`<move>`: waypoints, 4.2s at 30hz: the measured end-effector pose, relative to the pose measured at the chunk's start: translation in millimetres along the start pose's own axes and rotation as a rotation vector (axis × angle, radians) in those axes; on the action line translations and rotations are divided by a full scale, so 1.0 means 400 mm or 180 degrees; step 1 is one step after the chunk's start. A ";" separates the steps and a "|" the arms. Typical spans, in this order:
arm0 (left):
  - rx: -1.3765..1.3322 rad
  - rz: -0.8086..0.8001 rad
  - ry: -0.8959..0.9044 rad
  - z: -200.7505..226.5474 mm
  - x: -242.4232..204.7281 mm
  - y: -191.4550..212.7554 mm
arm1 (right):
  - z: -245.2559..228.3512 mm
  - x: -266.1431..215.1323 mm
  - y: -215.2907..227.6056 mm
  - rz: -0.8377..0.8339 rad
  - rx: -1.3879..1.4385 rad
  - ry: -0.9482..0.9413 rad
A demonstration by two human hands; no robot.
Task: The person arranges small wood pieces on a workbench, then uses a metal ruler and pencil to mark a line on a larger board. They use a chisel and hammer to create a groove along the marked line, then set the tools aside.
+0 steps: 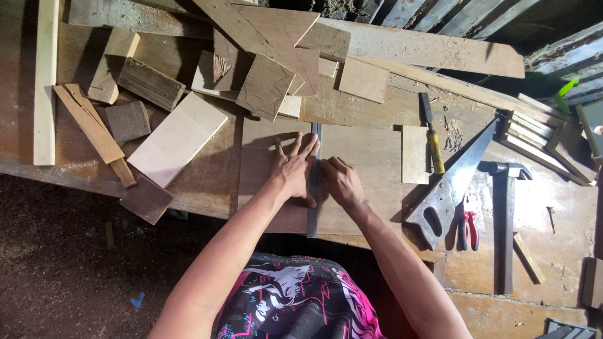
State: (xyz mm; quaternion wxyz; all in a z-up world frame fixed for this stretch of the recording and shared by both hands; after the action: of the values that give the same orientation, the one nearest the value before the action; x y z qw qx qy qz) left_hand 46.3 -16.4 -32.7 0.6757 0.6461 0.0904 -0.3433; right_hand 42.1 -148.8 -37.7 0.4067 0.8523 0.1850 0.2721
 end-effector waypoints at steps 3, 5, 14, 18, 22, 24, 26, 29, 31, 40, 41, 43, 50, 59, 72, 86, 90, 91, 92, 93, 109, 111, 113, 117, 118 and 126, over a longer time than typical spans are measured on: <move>-0.0046 0.0094 -0.0022 0.001 -0.001 -0.007 | -0.023 -0.036 0.002 -0.0074 0.0103 -0.0071; -0.0077 0.0124 -0.0015 0.001 0.006 -0.007 | -0.035 -0.051 0.008 -0.0114 0.0155 -0.0132; -0.0115 0.0052 0.0047 0.002 0.009 -0.019 | -0.126 -0.162 0.023 -0.0423 0.0142 -0.0300; -0.0039 0.0125 0.0048 0.000 0.014 -0.009 | -0.143 -0.169 0.026 -0.0442 0.0196 -0.0291; -0.0089 0.0108 0.0034 -0.001 0.014 -0.019 | -0.142 -0.170 0.020 -0.0532 0.0113 -0.0408; -0.0078 0.0093 0.0022 0.001 0.018 -0.021 | -0.144 -0.174 0.024 -0.0512 0.0140 -0.0375; -0.0090 0.0086 0.0032 -0.003 0.018 -0.023 | -0.152 -0.182 0.021 -0.0525 0.0148 -0.0315; -0.0090 0.0059 0.0016 0.000 0.023 -0.024 | -0.163 -0.210 0.020 -0.0543 0.0123 -0.0261; -0.0033 0.0004 0.0000 -0.002 0.026 -0.025 | -0.163 -0.225 0.019 -0.0503 0.0138 -0.0261; -0.0092 0.0160 -0.0063 -0.004 0.020 -0.024 | -0.205 -0.303 0.007 -0.0706 -0.0090 -0.0151; -0.0098 0.0162 -0.0061 -0.004 0.021 -0.023 | -0.206 -0.310 0.005 -0.0776 -0.0135 -0.0194; -0.0103 0.0163 -0.0050 -0.002 0.019 -0.023 | -0.208 -0.324 -0.001 -0.0913 -0.0216 -0.0279; -0.0027 0.0032 -0.0003 0.007 0.015 -0.021 | -0.238 -0.376 0.006 -0.0698 -0.0251 -0.0141; -0.0008 0.0147 -0.0021 0.001 -0.001 -0.008 | -0.303 -0.390 0.063 -0.0452 0.0122 0.0297; -0.0239 0.0018 0.0604 -0.152 -0.173 -0.040 | -0.274 -0.336 0.146 0.0131 -0.0006 -0.0084; -0.0157 0.0149 0.0475 -0.052 -0.119 -0.027 | -0.210 -0.318 0.148 0.0347 0.0156 -0.0450; -0.0151 0.0389 0.0223 -0.007 -0.031 -0.008 | -0.164 -0.305 0.142 0.0535 0.0469 -0.0820; -0.0164 0.0443 0.0163 -0.003 -0.019 -0.008 | -0.153 -0.305 0.141 0.0604 0.0603 -0.0936; -0.0147 0.0424 0.0138 -0.002 -0.010 -0.013 | -0.143 -0.305 0.138 0.0564 0.0676 -0.1047; -0.0119 0.0409 0.0109 -0.004 -0.001 -0.014 | -0.132 -0.303 0.134 0.0536 0.0749 -0.1158; -0.0169 0.0270 0.0047 -0.019 0.022 -0.020 | -0.086 -0.309 0.114 0.0501 0.1044 -0.1904; -0.0247 0.0270 0.0023 -0.020 0.027 -0.024 | -0.090 -0.309 0.114 0.0520 0.1046 -0.1868; -0.0289 0.0247 0.0020 -0.023 0.037 -0.037 | -0.086 -0.306 0.114 0.0482 0.1008 -0.1903; -0.0263 0.0215 0.0069 -0.033 0.061 -0.069 | -0.049 -0.258 0.117 0.0496 0.0964 -0.1810; -0.0254 0.0218 0.0087 -0.035 0.063 -0.075 | -0.033 -0.232 0.116 0.0543 0.0981 -0.1713; -0.0309 0.0116 0.0144 -0.023 0.021 -0.039 | 0.183 0.089 0.028 0.0587 0.1240 -0.1772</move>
State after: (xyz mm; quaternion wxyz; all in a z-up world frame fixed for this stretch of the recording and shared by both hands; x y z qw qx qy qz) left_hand 46.3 -9.7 -51.4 0.7103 0.6216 0.1104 -0.3114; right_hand 116.1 -179.8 -55.9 0.2450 0.9685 0.0378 0.0245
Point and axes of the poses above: each hand's wrist, its own x-axis towards the middle knuckle, its own y-axis out of the back of the hand, z = x × y, the point moved 6 cm from there along x, towards the middle knuckle, and after that the axes turned 2 degrees about -y, right-handed, at the moved point
